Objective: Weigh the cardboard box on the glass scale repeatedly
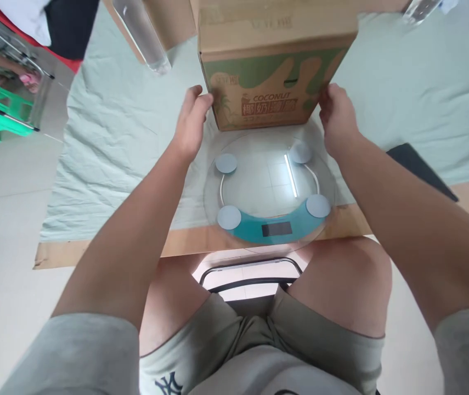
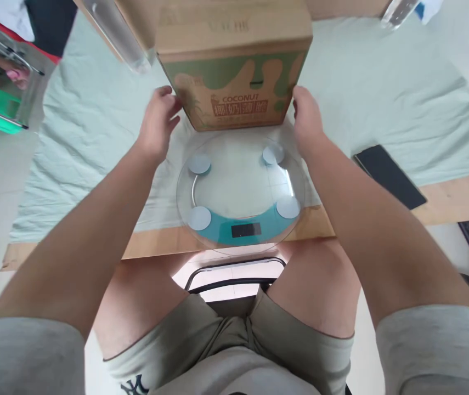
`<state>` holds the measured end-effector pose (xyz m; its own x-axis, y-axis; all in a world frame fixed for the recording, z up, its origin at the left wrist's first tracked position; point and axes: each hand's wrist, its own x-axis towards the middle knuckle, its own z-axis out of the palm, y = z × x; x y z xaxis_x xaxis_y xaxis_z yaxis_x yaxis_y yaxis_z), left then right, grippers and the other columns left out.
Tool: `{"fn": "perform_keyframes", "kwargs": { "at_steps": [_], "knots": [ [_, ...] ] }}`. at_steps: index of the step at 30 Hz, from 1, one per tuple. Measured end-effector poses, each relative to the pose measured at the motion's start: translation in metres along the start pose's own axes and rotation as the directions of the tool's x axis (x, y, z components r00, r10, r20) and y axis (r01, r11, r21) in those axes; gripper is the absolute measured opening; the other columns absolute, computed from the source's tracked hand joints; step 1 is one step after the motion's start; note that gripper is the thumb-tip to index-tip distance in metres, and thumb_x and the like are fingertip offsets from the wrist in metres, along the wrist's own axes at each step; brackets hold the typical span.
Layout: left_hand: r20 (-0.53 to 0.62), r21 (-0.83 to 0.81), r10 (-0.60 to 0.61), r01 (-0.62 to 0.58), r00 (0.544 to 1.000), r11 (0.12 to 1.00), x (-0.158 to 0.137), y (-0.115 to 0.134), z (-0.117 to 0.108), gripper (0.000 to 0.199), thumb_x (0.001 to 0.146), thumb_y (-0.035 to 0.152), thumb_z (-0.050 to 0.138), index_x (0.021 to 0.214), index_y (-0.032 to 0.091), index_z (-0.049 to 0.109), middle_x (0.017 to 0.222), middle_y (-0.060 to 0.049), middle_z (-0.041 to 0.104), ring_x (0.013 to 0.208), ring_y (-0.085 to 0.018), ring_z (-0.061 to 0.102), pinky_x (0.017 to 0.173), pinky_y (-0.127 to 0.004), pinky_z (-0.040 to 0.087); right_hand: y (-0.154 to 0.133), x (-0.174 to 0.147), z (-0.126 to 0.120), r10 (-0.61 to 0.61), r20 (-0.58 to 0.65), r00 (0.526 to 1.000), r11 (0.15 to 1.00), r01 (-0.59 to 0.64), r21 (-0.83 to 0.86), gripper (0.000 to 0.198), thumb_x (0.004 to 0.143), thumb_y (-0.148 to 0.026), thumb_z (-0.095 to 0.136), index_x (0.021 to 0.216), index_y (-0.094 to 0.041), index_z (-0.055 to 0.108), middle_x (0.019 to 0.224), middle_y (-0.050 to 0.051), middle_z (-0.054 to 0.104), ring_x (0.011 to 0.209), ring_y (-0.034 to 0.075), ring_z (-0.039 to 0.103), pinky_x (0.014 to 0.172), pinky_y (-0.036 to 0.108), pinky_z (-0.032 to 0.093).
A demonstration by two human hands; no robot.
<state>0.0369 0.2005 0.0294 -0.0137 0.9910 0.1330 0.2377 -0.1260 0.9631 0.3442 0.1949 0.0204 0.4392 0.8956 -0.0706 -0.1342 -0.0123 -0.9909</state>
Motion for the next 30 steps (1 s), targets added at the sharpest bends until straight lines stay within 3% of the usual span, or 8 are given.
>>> {"fn": "perform_keyframes", "kwargs": {
  "at_steps": [2, 4, 5, 7, 10, 16, 22, 30],
  "knots": [
    [-0.14, -0.022, 0.066, -0.07, 0.988, 0.997, -0.039, 0.019, -0.013, 0.036, 0.101, 0.041, 0.071, 0.084, 0.018, 0.049, 0.079, 0.008, 0.049, 0.085, 0.0, 0.052, 0.078, -0.022, 0.043, -0.009, -0.035, -0.018, -0.109, -0.147, 0.983, 0.993, 0.114, 0.027, 0.021, 0.102, -0.031, 0.041, 0.09, -0.02, 0.055, 0.078, -0.003, 0.056, 0.072, 0.008, 0.052, 0.066, 0.022, 0.044],
    [-0.228, -0.048, 0.114, -0.128, 0.967, 0.991, -0.083, 0.028, -0.023, 0.064, 0.098, 0.053, 0.068, 0.061, 0.02, 0.029, 0.063, 0.004, 0.029, 0.068, -0.005, 0.04, 0.063, -0.026, 0.032, -0.01, -0.08, -0.037, -0.22, -0.254, 0.942, 0.969, 0.24, 0.05, 0.03, 0.097, -0.037, 0.037, 0.073, -0.021, 0.044, 0.063, -0.004, 0.033, 0.056, 0.008, 0.032, 0.052, 0.024, 0.024],
    [-0.276, -0.076, 0.135, -0.161, 0.952, 0.984, -0.103, 0.028, -0.026, 0.068, 0.096, 0.058, 0.063, 0.057, 0.021, 0.022, 0.06, 0.001, 0.024, 0.065, -0.009, 0.037, 0.06, -0.03, 0.027, -0.008, -0.103, -0.047, -0.241, -0.267, 0.933, 0.962, 0.266, 0.061, 0.027, 0.09, -0.036, 0.04, 0.066, -0.021, 0.038, 0.059, -0.004, 0.026, 0.053, 0.008, 0.025, 0.051, 0.026, 0.018],
    [-0.307, -0.148, 0.119, -0.171, 0.944, 0.974, -0.137, 0.021, -0.029, 0.07, 0.088, 0.061, 0.058, 0.052, 0.022, 0.013, 0.055, 0.001, 0.014, 0.055, -0.011, 0.026, 0.057, -0.033, 0.017, -0.001, -0.14, -0.062, -0.262, -0.257, 0.93, 0.955, 0.289, 0.073, 0.026, 0.073, -0.031, 0.05, 0.058, -0.02, 0.032, 0.055, -0.003, 0.024, 0.051, 0.007, 0.025, 0.051, 0.026, 0.015],
    [-0.316, -0.263, 0.013, -0.1, 0.949, 0.96, -0.164, 0.006, -0.031, 0.066, 0.078, 0.053, 0.059, 0.05, 0.022, 0.009, 0.053, 0.003, 0.005, 0.049, -0.008, 0.011, 0.055, -0.032, 0.008, 0.007, -0.164, -0.077, -0.253, -0.235, 0.938, 0.956, 0.28, 0.085, 0.034, 0.066, -0.027, 0.053, 0.051, -0.02, 0.023, 0.053, -0.004, 0.016, 0.048, 0.005, 0.019, 0.052, 0.026, 0.009],
    [-0.277, -0.38, -0.138, 0.023, 0.951, 0.925, -0.169, -0.01, -0.033, 0.057, 0.067, 0.039, 0.063, 0.051, 0.022, 0.01, 0.053, 0.005, 0.004, 0.048, -0.005, 0.007, 0.053, -0.029, 0.004, 0.01, -0.145, -0.081, -0.175, -0.25, 0.952, 0.972, 0.207, 0.111, 0.044, 0.065, -0.03, 0.058, 0.05, -0.022, 0.017, 0.051, -0.004, 0.008, 0.046, 0.005, 0.011, 0.046, 0.025, 0.006],
    [-0.232, -0.351, -0.136, 0.048, 0.963, 0.935, -0.167, -0.019, -0.033, 0.061, 0.065, 0.038, 0.069, 0.049, 0.021, 0.013, 0.053, 0.005, 0.006, 0.048, -0.005, 0.009, 0.052, -0.029, 0.005, 0.013, -0.144, -0.069, -0.143, -0.255, 0.956, 0.977, 0.178, 0.119, 0.054, 0.066, -0.037, 0.063, 0.053, -0.021, 0.013, 0.054, -0.005, 0.005, 0.046, 0.004, 0.009, 0.044, 0.024, 0.008],
    [-0.148, -0.237, -0.125, 0.088, 0.981, 0.967, -0.163, -0.025, -0.035, 0.066, 0.066, 0.044, 0.071, 0.046, 0.021, 0.012, 0.05, 0.004, 0.006, 0.049, -0.006, 0.007, 0.051, -0.029, 0.003, 0.014, -0.14, -0.064, -0.118, -0.254, 0.96, 0.98, 0.153, 0.124, 0.052, 0.066, -0.039, 0.063, 0.054, -0.022, 0.015, 0.055, -0.005, 0.006, 0.048, 0.004, 0.011, 0.045, 0.024, 0.01]
  ]
}}
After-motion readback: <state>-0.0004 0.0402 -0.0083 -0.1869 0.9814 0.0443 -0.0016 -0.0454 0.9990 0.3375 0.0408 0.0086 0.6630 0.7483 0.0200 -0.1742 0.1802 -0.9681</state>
